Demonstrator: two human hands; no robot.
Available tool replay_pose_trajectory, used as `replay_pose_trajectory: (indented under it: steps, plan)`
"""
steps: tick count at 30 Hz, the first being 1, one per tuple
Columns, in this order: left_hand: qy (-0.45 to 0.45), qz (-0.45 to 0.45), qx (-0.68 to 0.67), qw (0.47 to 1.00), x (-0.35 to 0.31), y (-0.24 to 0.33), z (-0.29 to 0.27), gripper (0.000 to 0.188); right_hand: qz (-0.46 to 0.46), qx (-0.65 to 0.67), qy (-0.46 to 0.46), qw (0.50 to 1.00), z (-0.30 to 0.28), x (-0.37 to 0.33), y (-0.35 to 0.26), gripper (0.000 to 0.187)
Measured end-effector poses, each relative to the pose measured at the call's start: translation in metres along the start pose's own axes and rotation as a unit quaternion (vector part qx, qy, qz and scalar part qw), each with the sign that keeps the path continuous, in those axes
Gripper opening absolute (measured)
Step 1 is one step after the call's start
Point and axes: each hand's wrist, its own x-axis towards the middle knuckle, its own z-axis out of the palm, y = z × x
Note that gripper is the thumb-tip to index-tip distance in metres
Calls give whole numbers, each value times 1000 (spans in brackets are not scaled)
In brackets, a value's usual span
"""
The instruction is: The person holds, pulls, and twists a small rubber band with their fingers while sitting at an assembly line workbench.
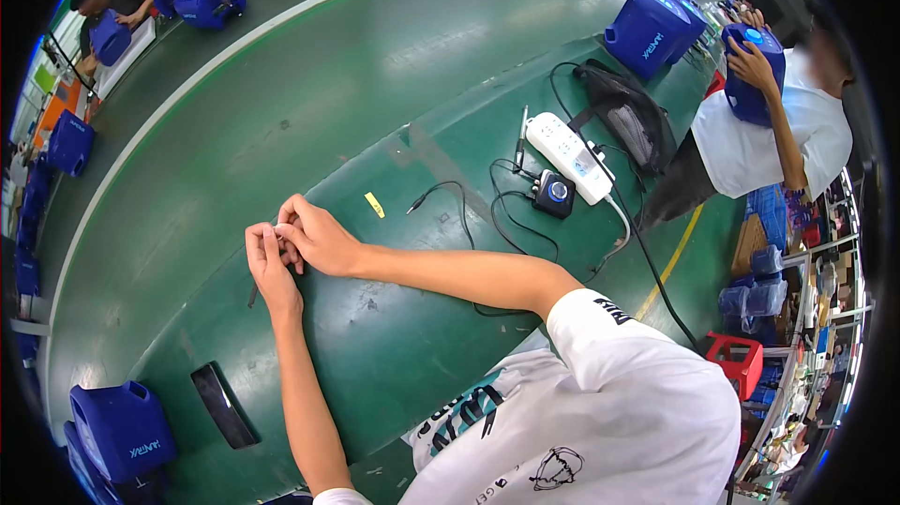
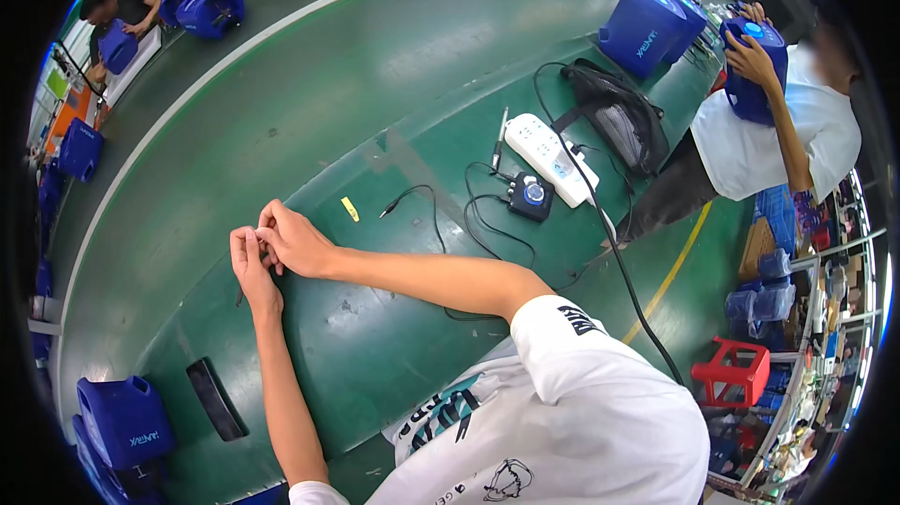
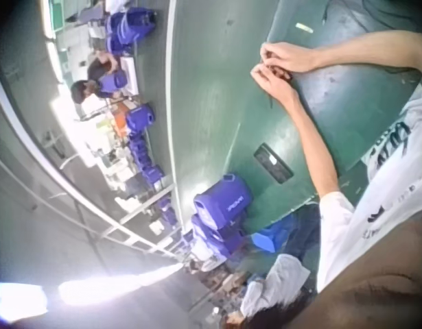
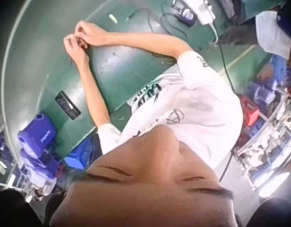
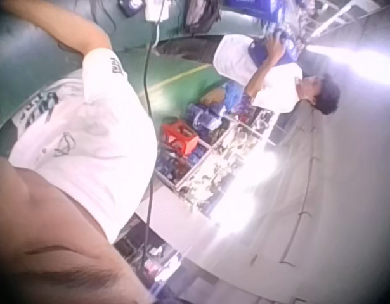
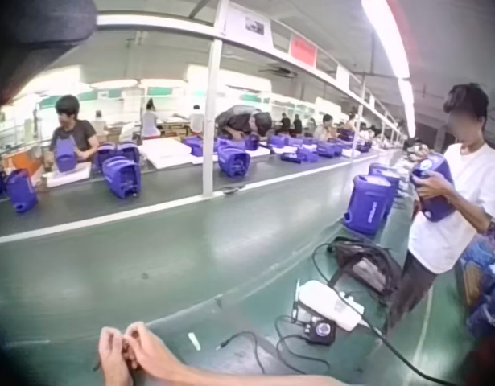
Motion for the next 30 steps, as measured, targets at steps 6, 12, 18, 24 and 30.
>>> replay_pose_trajectory:
  steps: [6,12,18,24,30]
  plan:
    - [-37,4,32,999,0,6,12,19,-14,29,87,996,-13,7,12,13]
    - [1,0,-53,999,1,8,7,15,-128,-48,95,986,-8,5,18,10]
    - [-23,-5,-84,996,1,6,2,17,-123,-172,70,975,-5,8,25,9]
    - [-33,-22,6,999,-6,8,6,20,-47,-30,104,993,-6,18,21,20]
    - [-80,-10,46,996,-9,3,26,20,-3,122,97,988,-24,4,18,28]
